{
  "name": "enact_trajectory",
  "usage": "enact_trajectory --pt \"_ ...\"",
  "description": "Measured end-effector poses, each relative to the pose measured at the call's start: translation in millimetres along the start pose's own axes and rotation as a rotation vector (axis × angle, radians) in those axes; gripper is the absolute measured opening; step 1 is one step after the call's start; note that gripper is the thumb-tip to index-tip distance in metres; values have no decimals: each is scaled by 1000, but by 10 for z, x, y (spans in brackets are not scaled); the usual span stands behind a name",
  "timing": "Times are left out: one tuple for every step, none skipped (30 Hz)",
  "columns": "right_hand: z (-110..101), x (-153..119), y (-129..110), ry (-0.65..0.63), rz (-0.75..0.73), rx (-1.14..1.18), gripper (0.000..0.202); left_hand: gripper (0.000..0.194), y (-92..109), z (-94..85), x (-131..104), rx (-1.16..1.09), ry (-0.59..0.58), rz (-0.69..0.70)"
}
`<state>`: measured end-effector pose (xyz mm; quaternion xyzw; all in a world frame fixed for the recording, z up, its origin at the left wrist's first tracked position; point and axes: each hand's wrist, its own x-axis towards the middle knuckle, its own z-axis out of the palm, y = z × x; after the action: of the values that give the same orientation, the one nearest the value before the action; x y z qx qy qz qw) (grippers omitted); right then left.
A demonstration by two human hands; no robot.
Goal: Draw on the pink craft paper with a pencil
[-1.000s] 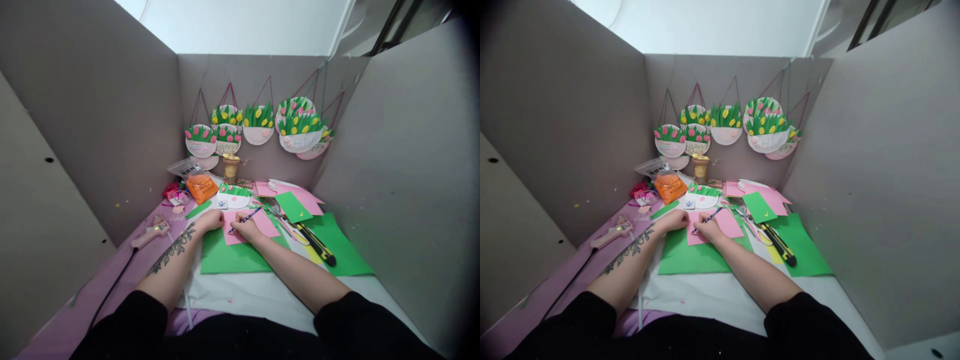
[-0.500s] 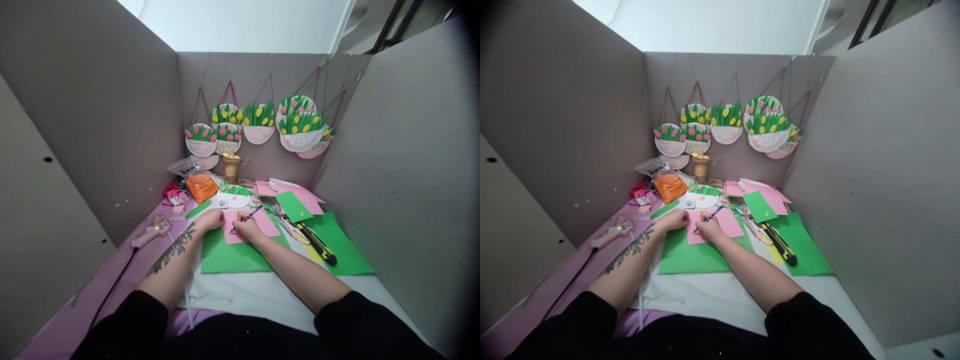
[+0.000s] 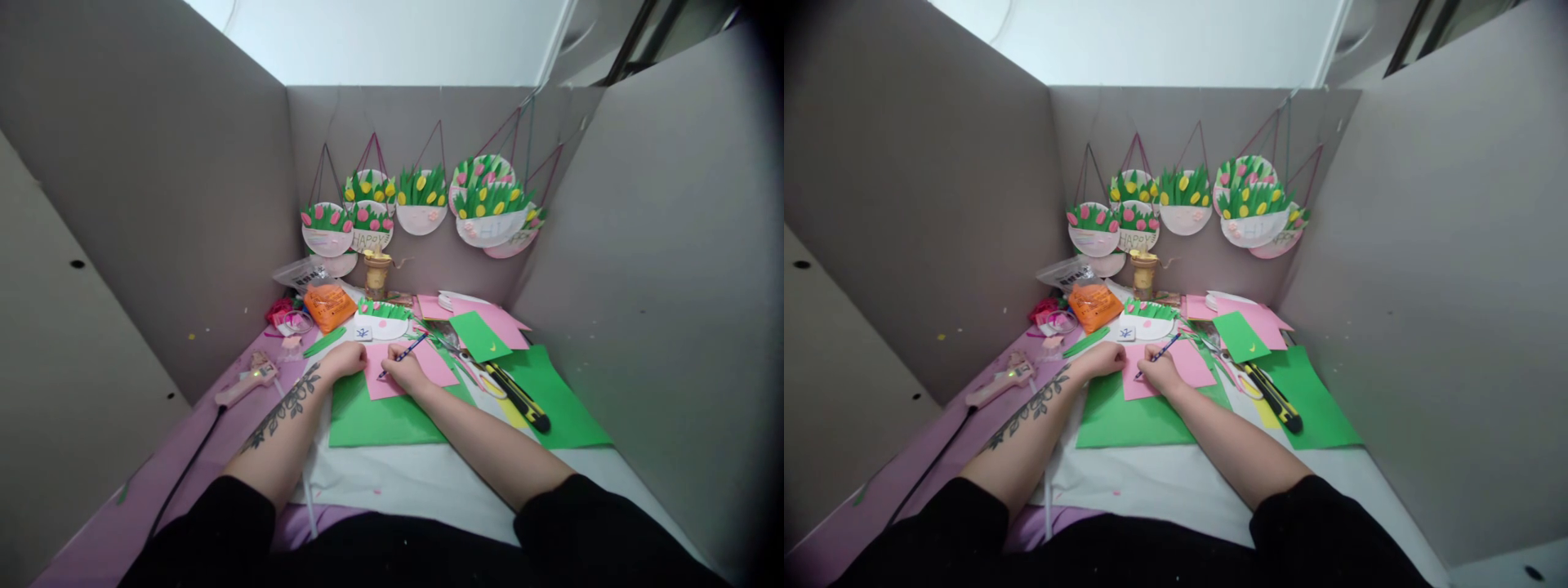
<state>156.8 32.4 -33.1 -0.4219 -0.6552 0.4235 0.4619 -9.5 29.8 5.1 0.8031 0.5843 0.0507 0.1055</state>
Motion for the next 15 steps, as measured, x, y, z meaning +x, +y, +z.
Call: enact_trajectory --pt "1 -5 -14 4 6 3 16 20 0 0 1 1 -3 2" --pt "3 -10 -28 7 13 10 16 20 0 -1 2 1 -6 1" --pt "5 -14 -39 10 21 18 16 20 2 -2 2 1 -8 -1" --pt "7 -17 -49 13 29 28 16 20 4 -4 2 0 -10 -4" --pt "9 -20 -56 13 36 37 16 20 7 -7 0 -2 -10 -4" --pt "10 -21 -60 12 37 41 16 20 9 -9 -2 -3 -8 -4" --pt "11 -20 -62 12 35 42 16 21 11 -12 -4 -3 -8 -3" --pt "12 -18 -60 13 31 42 16 21 13 -15 -7 -2 -9 -3" --pt "13 -15 -56 13 29 47 16 21 15 -18 -11 0 -11 -3" --pt "13 -10 -49 10 32 58 16 21 16 -20 -14 2 -12 -4" --pt "14 -4 -40 8 38 70 16 22 18 -22 -17 3 -11 -6" --pt "15 2 -29 5 42 80 17 22 19 -23 -19 4 -9 -7" --pt "16 8 -18 5 42 86 17 22 20 -23 -20 4 -5 -8" --pt "18 13 -6 6 40 88 17 22 20 -22 -20 3 0 -8" --pt "21 18 7 8 39 90 17 22 20 -20 -19 3 2 -7"
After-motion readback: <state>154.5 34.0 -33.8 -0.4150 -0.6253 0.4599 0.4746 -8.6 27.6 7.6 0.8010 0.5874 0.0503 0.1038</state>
